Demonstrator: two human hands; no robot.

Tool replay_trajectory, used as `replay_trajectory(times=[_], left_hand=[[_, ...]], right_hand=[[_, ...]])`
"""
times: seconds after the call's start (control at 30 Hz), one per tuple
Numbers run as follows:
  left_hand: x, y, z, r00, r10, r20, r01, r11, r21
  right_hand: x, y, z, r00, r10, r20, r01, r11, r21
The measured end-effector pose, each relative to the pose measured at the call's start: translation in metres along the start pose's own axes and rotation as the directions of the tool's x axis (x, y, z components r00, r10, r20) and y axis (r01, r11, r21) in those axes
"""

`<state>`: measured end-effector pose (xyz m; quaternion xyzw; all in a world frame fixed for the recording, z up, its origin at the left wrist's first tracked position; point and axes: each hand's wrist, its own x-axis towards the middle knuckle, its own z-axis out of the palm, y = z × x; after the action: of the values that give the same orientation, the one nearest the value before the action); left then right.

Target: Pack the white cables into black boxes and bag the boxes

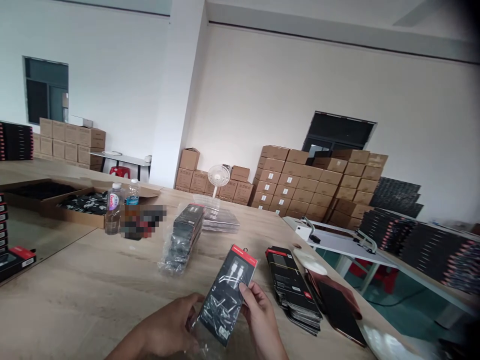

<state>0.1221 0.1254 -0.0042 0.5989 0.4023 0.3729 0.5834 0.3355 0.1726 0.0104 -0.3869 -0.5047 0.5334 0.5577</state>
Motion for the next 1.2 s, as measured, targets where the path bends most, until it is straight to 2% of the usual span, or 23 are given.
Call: replay_trajectory(times=[0.13, 0.23, 0.33, 0.4, 0.5, 0.57, 0.63, 0.67, 0.7, 0.8, 0.87, 0.97, 1.07, 1.2], left_hand=[[-0.005, 0.02, 0.009, 0.992, 0.113, -0.058, -0.099, 0.972, 0.212], [-0.006, 0.031, 0.018, 0.987, 0.15, -0.057, -0.11, 0.893, 0.437], [-0.006, 0.034, 0.02, 0.977, 0.191, -0.098, -0.086, 0.768, 0.634], [-0.005, 0.035, 0.016, 0.962, 0.237, -0.138, -0.084, 0.734, 0.674], [-0.005, 0.049, -0.001, 0.909, 0.325, -0.261, -0.099, 0.777, 0.622], [-0.004, 0.071, -0.021, 0.862, 0.381, -0.334, -0.136, 0.809, 0.571], [-0.001, 0.099, -0.047, 0.843, 0.435, -0.317, -0.198, 0.798, 0.569], [0.002, 0.113, -0.061, 0.843, 0.452, -0.291, -0.216, 0.78, 0.587], [0.006, 0.126, -0.075, 0.865, 0.436, -0.25, -0.216, 0.771, 0.599], [0.024, 0.148, -0.112, 0.915, 0.335, -0.225, -0.129, 0.771, 0.623], [0.037, 0.148, -0.128, 0.922, 0.298, -0.248, -0.064, 0.748, 0.661], [0.054, 0.137, -0.141, 0.925, 0.266, -0.27, 0.001, 0.712, 0.703], [0.062, 0.127, -0.143, 0.925, 0.243, -0.291, 0.053, 0.678, 0.734], [0.061, 0.125, -0.143, 0.923, 0.213, -0.32, 0.111, 0.649, 0.753]], right_hand=[[-0.003, 0.003, 0.003, 0.997, 0.073, 0.024, -0.076, 0.991, 0.11], [-0.003, 0.006, 0.007, 0.995, 0.089, 0.052, -0.095, 0.987, 0.128], [-0.002, 0.012, 0.007, 0.998, 0.04, 0.046, -0.045, 0.994, 0.101], [-0.001, 0.018, 0.006, 0.999, -0.024, 0.031, 0.024, 1.0, 0.005], [-0.002, 0.033, 0.004, 0.99, -0.117, 0.077, 0.133, 0.959, -0.251], [-0.002, 0.042, 0.005, 0.977, -0.15, 0.152, 0.201, 0.891, -0.406], [-0.001, 0.047, 0.006, 0.966, -0.166, 0.2, 0.248, 0.82, -0.516], [0.0, 0.049, 0.006, 0.964, -0.171, 0.205, 0.259, 0.79, -0.556], [0.001, 0.05, 0.006, 0.963, -0.175, 0.204, 0.264, 0.765, -0.587], [0.005, 0.053, 0.005, 0.962, -0.18, 0.205, 0.271, 0.723, -0.635], [0.008, 0.055, 0.004, 0.961, -0.18, 0.21, 0.274, 0.717, -0.64], [0.011, 0.059, 0.002, 0.963, -0.167, 0.214, 0.267, 0.724, -0.636], [0.011, 0.06, 0.001, 0.966, -0.156, 0.204, 0.253, 0.718, -0.648], [0.009, 0.057, 0.001, 0.968, -0.158, 0.196, 0.25, 0.704, -0.665]])
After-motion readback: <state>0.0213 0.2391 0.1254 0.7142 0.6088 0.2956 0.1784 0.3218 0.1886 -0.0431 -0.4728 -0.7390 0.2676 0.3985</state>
